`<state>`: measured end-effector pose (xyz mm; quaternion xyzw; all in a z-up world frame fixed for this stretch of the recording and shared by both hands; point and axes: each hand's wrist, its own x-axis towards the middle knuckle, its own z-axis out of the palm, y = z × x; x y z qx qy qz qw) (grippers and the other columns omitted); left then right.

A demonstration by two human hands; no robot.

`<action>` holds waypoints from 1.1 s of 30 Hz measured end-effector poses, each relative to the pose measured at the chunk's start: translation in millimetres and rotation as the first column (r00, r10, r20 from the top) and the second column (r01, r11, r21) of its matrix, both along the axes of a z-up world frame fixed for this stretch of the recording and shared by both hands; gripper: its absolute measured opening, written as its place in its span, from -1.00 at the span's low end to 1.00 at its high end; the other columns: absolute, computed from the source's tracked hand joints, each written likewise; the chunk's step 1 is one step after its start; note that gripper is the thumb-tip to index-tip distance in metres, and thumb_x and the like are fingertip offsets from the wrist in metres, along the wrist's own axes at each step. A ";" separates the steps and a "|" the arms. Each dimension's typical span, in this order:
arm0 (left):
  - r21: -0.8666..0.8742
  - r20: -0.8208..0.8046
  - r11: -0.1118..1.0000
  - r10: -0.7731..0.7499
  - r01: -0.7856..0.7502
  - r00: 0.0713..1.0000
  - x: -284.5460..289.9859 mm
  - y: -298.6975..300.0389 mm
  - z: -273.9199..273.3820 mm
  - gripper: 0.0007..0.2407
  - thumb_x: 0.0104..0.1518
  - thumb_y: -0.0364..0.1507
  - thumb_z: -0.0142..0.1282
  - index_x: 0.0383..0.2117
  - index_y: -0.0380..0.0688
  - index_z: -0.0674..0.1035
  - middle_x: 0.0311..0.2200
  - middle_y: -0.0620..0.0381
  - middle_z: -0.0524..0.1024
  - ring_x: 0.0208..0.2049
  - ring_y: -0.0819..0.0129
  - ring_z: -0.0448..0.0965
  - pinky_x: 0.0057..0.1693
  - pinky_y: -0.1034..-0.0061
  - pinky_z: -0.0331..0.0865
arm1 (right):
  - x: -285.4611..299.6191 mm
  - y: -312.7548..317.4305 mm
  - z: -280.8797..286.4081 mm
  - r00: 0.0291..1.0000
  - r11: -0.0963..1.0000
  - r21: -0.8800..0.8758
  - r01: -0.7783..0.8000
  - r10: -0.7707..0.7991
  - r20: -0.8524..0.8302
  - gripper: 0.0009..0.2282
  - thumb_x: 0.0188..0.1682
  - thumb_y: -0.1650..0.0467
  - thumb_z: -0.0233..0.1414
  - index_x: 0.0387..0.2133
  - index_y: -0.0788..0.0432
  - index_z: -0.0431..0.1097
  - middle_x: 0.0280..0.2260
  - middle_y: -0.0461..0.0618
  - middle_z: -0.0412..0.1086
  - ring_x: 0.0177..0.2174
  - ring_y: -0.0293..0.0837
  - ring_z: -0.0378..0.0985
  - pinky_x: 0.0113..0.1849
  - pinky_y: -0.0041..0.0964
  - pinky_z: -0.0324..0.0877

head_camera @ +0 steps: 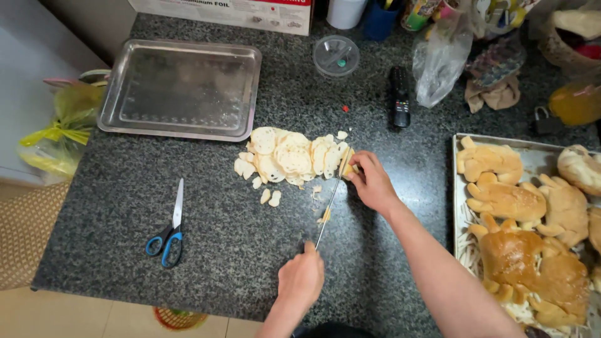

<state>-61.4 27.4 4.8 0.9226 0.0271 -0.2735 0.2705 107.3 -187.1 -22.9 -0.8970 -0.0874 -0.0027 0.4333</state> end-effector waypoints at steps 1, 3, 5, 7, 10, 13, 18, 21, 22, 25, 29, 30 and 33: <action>0.000 -0.003 1.000 -0.002 0.002 1.000 0.3 -1.0 4.6 -0.80 0.26 -0.31 -0.16 -0.21 -0.21 0.37 -0.46 -0.16 0.62 -0.37 -0.26 0.62 -0.18 -0.11 0.42 | -2.9 -0.1 -1.5 1.000 1.000 0.000 0.002 -0.002 -0.003 -0.74 -0.08 0.58 0.08 -0.11 0.17 0.32 0.04 -0.04 0.28 -0.18 -0.10 0.44 -0.16 -0.31 0.40; -0.023 -0.050 1.000 -0.010 0.009 0.999 8.4 -2.6 14.0 -0.79 0.24 -0.33 -0.20 -0.22 -0.21 0.41 -0.42 -0.16 0.62 -0.35 -0.24 0.62 -0.14 -0.09 0.42 | 0.5 0.9 -2.3 1.000 1.000 0.024 0.003 -0.003 0.007 -0.74 -0.08 0.60 0.08 -0.13 0.18 0.32 0.04 -0.04 0.27 -0.21 -0.13 0.44 -0.18 -0.33 0.40; -0.046 0.036 0.999 -0.005 0.007 0.999 21.8 -9.2 -2.9 -0.81 0.24 -0.35 -0.15 -0.21 -0.23 0.39 -0.41 -0.19 0.61 -0.37 -0.27 0.63 -0.17 -0.11 0.44 | 1.2 0.5 -3.5 1.000 1.000 0.016 -0.003 0.002 0.019 -0.73 -0.08 0.59 0.09 -0.12 0.17 0.32 0.04 -0.04 0.28 -0.18 -0.11 0.44 -0.17 -0.33 0.40; -0.074 0.119 0.997 -0.006 0.014 0.993 24.7 -10.7 -7.8 -0.81 0.24 -0.37 -0.09 -0.19 -0.25 0.38 -0.41 -0.22 0.60 -0.39 -0.29 0.64 -0.20 -0.13 0.46 | -1.1 -0.4 -4.8 1.000 1.000 0.004 -0.002 0.002 0.027 -0.73 -0.09 0.58 0.09 -0.11 0.16 0.32 0.04 -0.04 0.28 -0.16 -0.10 0.44 -0.16 -0.32 0.41; -0.039 0.077 0.999 -0.008 0.011 0.997 10.2 -2.3 -5.1 -0.73 0.24 -0.33 -0.15 -0.03 -0.22 0.38 -0.38 -0.20 0.61 -0.34 -0.29 0.62 -0.17 -0.14 0.43 | 2.7 -0.3 -3.6 0.997 1.000 -0.011 -0.015 0.015 0.081 -0.72 -0.10 0.60 0.08 -0.12 0.15 0.31 0.02 0.00 0.30 -0.13 -0.06 0.44 -0.16 -0.29 0.41; 0.020 0.021 1.000 -0.003 0.003 1.000 -23.9 12.1 -14.2 -0.77 0.24 -0.28 -0.10 -0.15 -0.17 0.37 -0.44 -0.14 0.62 -0.37 -0.25 0.63 -0.19 -0.12 0.43 | 0.2 1.2 -4.2 0.999 1.000 0.019 -0.006 0.005 0.054 -0.72 -0.09 0.61 0.08 -0.13 0.15 0.30 0.04 -0.02 0.28 -0.15 -0.08 0.43 -0.16 -0.31 0.41; -0.025 0.102 1.000 -0.003 0.005 0.995 -24.5 11.2 -7.1 -0.80 0.23 -0.33 -0.08 -0.19 -0.20 0.38 -0.51 -0.09 0.63 -0.46 -0.20 0.65 -0.25 -0.06 0.46 | 1.0 -0.2 -7.5 0.999 1.000 0.010 -0.001 0.000 0.047 -0.73 -0.08 0.59 0.08 -0.12 0.16 0.31 0.02 -0.02 0.28 -0.13 -0.08 0.42 -0.14 -0.30 0.40; -0.044 0.099 0.999 0.009 -0.004 0.995 6.7 -0.1 4.2 -0.80 0.25 -0.33 -0.11 -0.22 -0.23 0.39 -0.44 -0.18 0.61 -0.38 -0.28 0.62 -0.17 -0.13 0.42 | 2.1 -1.9 -9.4 0.998 1.000 -0.018 -0.003 0.004 0.060 -0.74 -0.08 0.58 0.09 -0.13 0.17 0.31 0.02 0.00 0.29 -0.12 -0.05 0.42 -0.12 -0.26 0.39; -0.046 0.098 0.999 0.007 -0.003 0.995 11.0 -1.9 5.2 -0.80 0.25 -0.33 -0.11 -0.22 -0.23 0.39 -0.44 -0.18 0.61 -0.38 -0.28 0.62 -0.17 -0.13 0.42 | 1.5 -2.2 -10.7 0.998 1.000 -0.020 -0.001 0.002 0.060 -0.74 -0.08 0.58 0.09 -0.13 0.17 0.31 0.02 0.00 0.29 -0.12 -0.05 0.42 -0.12 -0.26 0.39; -0.030 0.085 1.000 0.011 -0.009 0.996 17.7 -3.4 9.6 -0.77 0.25 -0.31 -0.13 -0.20 -0.25 0.44 -0.39 -0.19 0.63 -0.33 -0.28 0.62 -0.13 -0.09 0.43 | 1.7 -2.5 -11.6 0.998 1.000 0.010 -0.006 0.006 0.069 -0.71 -0.10 0.59 0.09 -0.11 0.15 0.31 0.04 0.01 0.29 -0.06 -0.02 0.41 -0.09 -0.25 0.40; -0.013 0.102 1.000 -0.001 0.003 0.995 3.2 9.2 7.1 -0.80 0.27 -0.33 -0.15 -0.21 -0.22 0.40 -0.46 -0.17 0.62 -0.39 -0.27 0.63 -0.18 -0.10 0.44 | 1.5 -2.3 -15.0 0.998 0.999 0.037 0.015 -0.017 0.053 -0.73 -0.08 0.58 0.09 -0.11 0.16 0.31 0.00 -0.03 0.29 -0.19 -0.11 0.42 -0.17 -0.31 0.39; 0.016 0.114 1.000 -0.002 0.000 0.993 0.0 12.8 4.4 -0.78 0.28 -0.30 -0.15 -0.15 -0.20 0.40 -0.48 -0.15 0.62 -0.42 -0.25 0.63 -0.21 -0.10 0.44 | 2.5 -2.7 -17.6 0.999 0.999 0.036 0.017 -0.019 0.049 -0.73 -0.07 0.57 0.10 -0.11 0.15 0.30 -0.01 -0.03 0.29 -0.21 -0.13 0.41 -0.18 -0.32 0.38; -0.002 0.135 1.000 0.011 -0.011 0.991 6.0 15.0 22.2 -0.79 0.31 -0.29 -0.15 -0.19 -0.20 0.41 -0.48 -0.15 0.62 -0.44 -0.21 0.64 -0.23 -0.06 0.46 | 1.9 -4.5 -23.1 0.998 0.998 0.058 0.036 -0.040 0.056 -0.72 -0.07 0.57 0.12 -0.10 0.15 0.30 -0.10 -0.04 0.31 -0.23 -0.13 0.42 -0.17 -0.30 0.39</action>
